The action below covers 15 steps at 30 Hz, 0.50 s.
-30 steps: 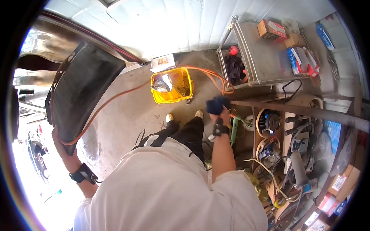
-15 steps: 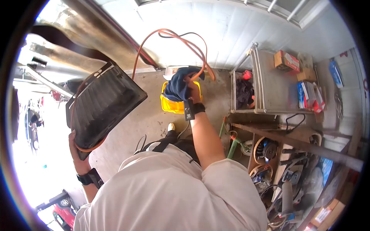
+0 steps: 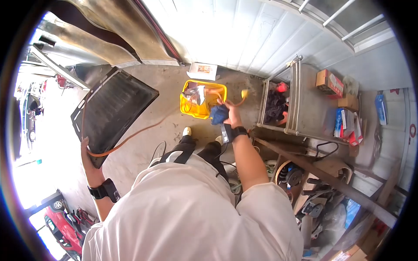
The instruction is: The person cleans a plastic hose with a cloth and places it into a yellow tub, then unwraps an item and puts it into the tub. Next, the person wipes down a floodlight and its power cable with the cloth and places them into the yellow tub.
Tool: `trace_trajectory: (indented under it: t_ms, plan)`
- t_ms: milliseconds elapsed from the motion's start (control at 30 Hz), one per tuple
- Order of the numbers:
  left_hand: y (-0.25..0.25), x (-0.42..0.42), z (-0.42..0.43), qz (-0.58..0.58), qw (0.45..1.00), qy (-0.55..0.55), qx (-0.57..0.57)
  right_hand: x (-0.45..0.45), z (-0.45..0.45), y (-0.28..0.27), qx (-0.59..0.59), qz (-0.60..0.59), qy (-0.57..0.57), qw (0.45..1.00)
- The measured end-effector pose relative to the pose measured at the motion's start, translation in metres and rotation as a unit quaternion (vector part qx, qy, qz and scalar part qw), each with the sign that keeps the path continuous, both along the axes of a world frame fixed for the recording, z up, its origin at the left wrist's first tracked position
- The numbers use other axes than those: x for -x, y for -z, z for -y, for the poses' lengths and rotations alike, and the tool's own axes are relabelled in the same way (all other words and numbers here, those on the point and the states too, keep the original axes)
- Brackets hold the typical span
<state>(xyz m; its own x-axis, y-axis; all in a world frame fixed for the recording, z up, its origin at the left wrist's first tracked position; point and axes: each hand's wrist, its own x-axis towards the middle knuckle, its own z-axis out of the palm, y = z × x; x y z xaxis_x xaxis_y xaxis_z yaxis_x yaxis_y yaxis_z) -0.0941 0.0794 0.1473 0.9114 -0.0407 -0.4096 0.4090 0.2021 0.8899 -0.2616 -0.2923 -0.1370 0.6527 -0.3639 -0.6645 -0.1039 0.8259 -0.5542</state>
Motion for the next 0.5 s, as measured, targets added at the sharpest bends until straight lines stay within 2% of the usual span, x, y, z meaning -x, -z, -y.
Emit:
trace_trajectory:
  t_ms: [33,100,167,200,300,367,400,433,467,500]
  plan:
    - [-0.003,0.004,0.005,0.001,1.000,0.001,-0.001,0.015,-0.001,0.030,-0.055,0.011,0.014,0.998]
    - [-0.013,0.012,0.018,0.003,1.000,0.004,-0.006,0.049,0.000,0.132,-0.165,0.032,0.041,0.985]
    - [-0.021,0.018,0.030,0.000,1.000,0.009,-0.005,0.078,0.003,0.170,-0.177,-0.020,0.031,0.983]
    - [-0.023,0.018,0.035,-0.002,1.000,0.013,-0.004,0.088,0.002,0.178,-0.183,-0.046,0.027,0.982]
    - [-0.006,0.005,0.036,-0.045,0.997,0.059,0.034,0.086,-0.010,0.119,-0.129,-0.145,0.030,0.981]
    - [0.018,0.001,0.038,-0.032,0.996,0.081,0.008,0.085,-0.012,0.098,-0.073,-0.191,-0.005,0.979]
    - [0.034,-0.002,0.037,-0.024,0.996,0.091,-0.006,0.084,-0.013,0.095,-0.051,-0.197,-0.001,0.979]
    - [0.045,-0.005,0.047,-0.035,0.996,0.050,-0.072,0.082,-0.014,0.093,-0.029,-0.202,0.003,0.979]
    - [0.050,-0.001,0.062,0.016,0.988,0.073,-0.136,0.079,-0.014,0.095,-0.007,-0.206,0.010,0.979]
    - [0.061,-0.007,0.073,0.015,0.985,0.109,-0.136,0.085,-0.013,0.126,0.006,-0.165,0.029,0.986]
